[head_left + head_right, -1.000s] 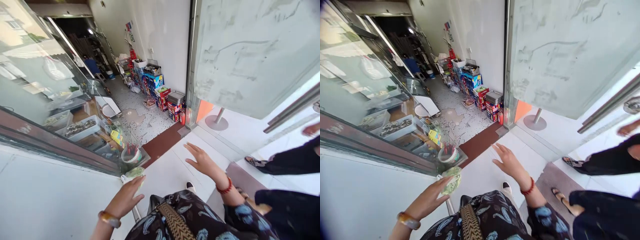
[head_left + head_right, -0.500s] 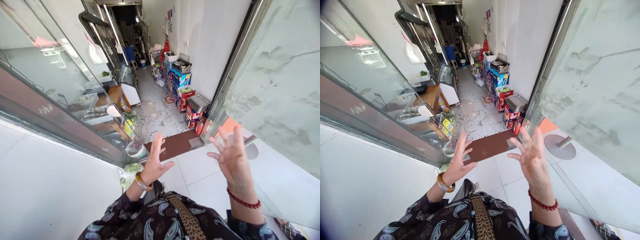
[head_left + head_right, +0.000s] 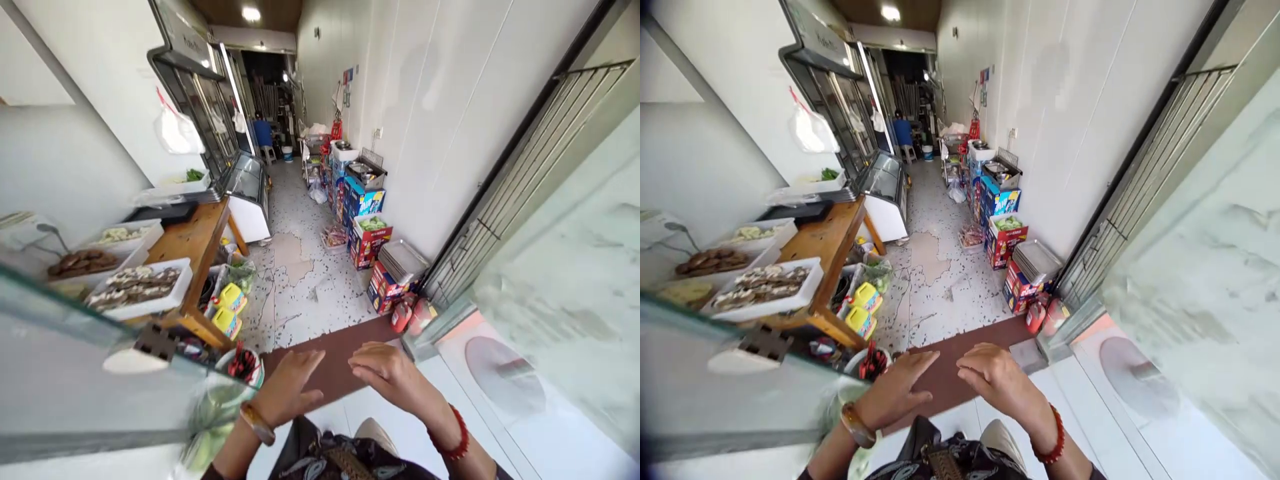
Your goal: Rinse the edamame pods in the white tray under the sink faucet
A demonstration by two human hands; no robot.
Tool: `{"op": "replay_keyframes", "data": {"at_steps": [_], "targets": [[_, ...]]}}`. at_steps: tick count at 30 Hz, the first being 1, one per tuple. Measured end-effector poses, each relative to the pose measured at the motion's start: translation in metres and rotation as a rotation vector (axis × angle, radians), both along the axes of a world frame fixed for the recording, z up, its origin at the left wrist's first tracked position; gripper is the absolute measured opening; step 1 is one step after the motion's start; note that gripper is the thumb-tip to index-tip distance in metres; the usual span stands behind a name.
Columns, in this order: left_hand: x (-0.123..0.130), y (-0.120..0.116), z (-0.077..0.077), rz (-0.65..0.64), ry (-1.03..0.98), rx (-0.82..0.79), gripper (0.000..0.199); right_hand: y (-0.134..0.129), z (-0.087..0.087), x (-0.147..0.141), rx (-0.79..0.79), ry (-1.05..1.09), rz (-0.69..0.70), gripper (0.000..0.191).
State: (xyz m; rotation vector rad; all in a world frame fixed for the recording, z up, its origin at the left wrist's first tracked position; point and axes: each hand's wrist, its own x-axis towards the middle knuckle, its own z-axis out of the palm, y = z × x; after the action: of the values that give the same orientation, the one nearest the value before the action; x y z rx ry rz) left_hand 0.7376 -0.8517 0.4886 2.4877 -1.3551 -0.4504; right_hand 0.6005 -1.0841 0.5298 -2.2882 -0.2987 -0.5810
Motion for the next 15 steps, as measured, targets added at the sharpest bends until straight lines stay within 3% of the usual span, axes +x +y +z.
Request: {"op": "replay_keyframes", "data": {"at_steps": [2, 4, 7, 9, 12, 13, 15], "targets": [[0.026, -0.030, 0.013, -0.018, 0.008, -0.104, 0.077, -0.018, 0.026, 0.032, 0.158, 0.101, 0.157, 0.029], [0.052, -0.056, 0.018, -0.017, 0.001, -0.217, 0.090, -0.040, 0.038, 0.064, 0.337, 0.182, 0.268, 0.032], [0.097, -0.086, 0.018, 0.140, -0.120, -0.357, 0.102, -0.093, 0.022, 0.123, 0.507, 0.217, 0.382, 0.060], [0.131, -0.105, 0.019, 0.336, -0.257, -0.468, 0.103, -0.140, -0.002, 0.176, 0.497, 0.146, 0.240, 0.073], [0.188, -0.137, 0.026, 0.629, -0.439, -0.668, 0.098, -0.214, -0.025, 0.270, 0.315, -0.054, -0.190, 0.080], [0.207, -0.150, 0.029, 0.703, -0.453, -0.722, 0.095, -0.236, -0.024, 0.302, 0.291, -0.107, -0.266, 0.081], [0.244, -0.182, 0.036, 0.766, -0.376, -0.763, 0.087, -0.272, -0.010, 0.360, 0.342, -0.137, -0.241, 0.077]]}}
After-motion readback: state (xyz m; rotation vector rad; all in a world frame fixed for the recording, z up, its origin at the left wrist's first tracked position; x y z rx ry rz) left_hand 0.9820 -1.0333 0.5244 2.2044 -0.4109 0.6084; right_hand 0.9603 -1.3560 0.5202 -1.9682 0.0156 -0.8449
